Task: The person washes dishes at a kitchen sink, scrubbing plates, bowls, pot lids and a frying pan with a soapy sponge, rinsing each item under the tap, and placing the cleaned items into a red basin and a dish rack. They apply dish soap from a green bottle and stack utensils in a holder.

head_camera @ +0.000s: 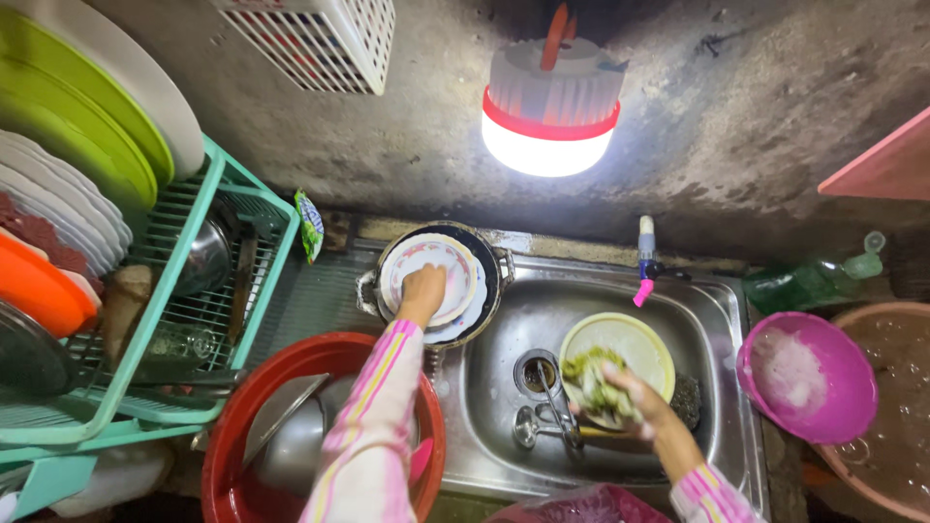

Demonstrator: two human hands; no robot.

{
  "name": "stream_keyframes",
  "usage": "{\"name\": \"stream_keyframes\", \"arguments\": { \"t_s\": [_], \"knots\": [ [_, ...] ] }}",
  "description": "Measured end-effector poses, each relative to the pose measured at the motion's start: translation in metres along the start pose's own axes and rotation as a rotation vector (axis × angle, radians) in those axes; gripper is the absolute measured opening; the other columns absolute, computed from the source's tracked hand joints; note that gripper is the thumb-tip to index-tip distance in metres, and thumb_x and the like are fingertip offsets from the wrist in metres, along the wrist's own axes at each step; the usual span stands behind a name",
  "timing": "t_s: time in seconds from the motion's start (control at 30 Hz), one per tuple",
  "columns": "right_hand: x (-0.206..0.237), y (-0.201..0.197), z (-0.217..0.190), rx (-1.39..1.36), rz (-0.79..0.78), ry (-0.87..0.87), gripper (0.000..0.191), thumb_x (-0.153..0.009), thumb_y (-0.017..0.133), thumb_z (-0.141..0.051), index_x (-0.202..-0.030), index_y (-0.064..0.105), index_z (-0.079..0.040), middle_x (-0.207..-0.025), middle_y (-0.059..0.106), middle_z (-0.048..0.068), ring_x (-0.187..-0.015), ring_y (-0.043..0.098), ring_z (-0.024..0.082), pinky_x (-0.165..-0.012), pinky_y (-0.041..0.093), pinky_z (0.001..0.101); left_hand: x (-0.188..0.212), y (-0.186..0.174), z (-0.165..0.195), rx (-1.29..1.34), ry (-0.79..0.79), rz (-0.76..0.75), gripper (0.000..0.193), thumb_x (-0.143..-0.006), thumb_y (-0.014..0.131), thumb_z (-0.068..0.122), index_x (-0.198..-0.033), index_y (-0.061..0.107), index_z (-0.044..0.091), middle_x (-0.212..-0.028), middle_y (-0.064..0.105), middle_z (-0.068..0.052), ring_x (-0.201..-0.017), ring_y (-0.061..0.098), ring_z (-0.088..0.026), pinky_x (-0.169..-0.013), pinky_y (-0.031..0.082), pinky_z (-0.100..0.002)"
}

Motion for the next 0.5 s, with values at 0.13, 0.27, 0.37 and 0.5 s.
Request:
{"name": "stream_keyframes", "arguments": {
  "t_s": [0.13, 0.27, 0.37, 0.5],
  "knots": [
    [-0.008, 0.047, -0.041, 0.068, 0.051, -0.27, 0.049, -0.102, 0.046, -0.038, -0.149, 0.047, -0.026, -0.118, 0.066, 0.013, -0.08, 0.071, 0.022, -0.059, 0.054, 0.0351, 0.025, 0.015, 0.078, 0.506, 0.133, 0.254, 0.039, -0.072, 0.065, 0.001, -0.11, 0.072, -0.006, -0.1, 0.071, -0.031, -0.096, 0.07, -0.045, -0.083, 0.057, -0.05],
    [-0.018, 0.079, -0.058, 0.406, 0.232, -0.594, 0.043, -0.102, 0.052, -0.034, -0.143, 0.05, -0.025, -0.11, 0.066, 0.011, -0.075, 0.068, 0.022, -0.054, 0.05, 0.0356, 0.107, 0.094, 0.179, 1.195, -0.073, -0.348, 0.026, -0.084, 0.065, 0.01, -0.106, 0.073, -0.002, -0.088, 0.071, -0.015, -0.08, 0.065, -0.025, -0.069, 0.053, -0.039],
    [-0.028, 0.055, -0.061, 0.221, 0.25, -0.583, 0.036, -0.102, 0.055, -0.033, -0.135, 0.054, -0.02, -0.103, 0.067, 0.011, -0.071, 0.067, 0.023, -0.053, 0.051, 0.0359, 0.145, 0.083, 0.218, 1.336, 0.103, -0.317, 0.021, -0.091, 0.064, 0.013, -0.103, 0.074, -0.001, -0.084, 0.073, -0.003, -0.075, 0.064, -0.008, -0.065, 0.054, -0.029],
    [-0.04, 0.002, -0.043, -0.397, 0.124, -0.351, 0.029, -0.102, 0.059, -0.032, -0.125, 0.059, -0.015, -0.093, 0.068, 0.01, -0.066, 0.066, 0.023, -0.051, 0.052, 0.0364, 0.159, 0.076, 0.237, 1.275, 0.04, -0.354, 0.015, -0.099, 0.06, 0.012, -0.099, 0.071, 0.003, -0.072, 0.059, -0.004, -0.062, 0.05, -0.012, -0.052, 0.039, -0.03]
  ]
}}
Point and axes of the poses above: each hand's wrist, its own x-axis away from the middle knuckle, its own y-axis out of the palm, z = x × y, the point moved 8 cm from there along -x, towards the middle knuckle
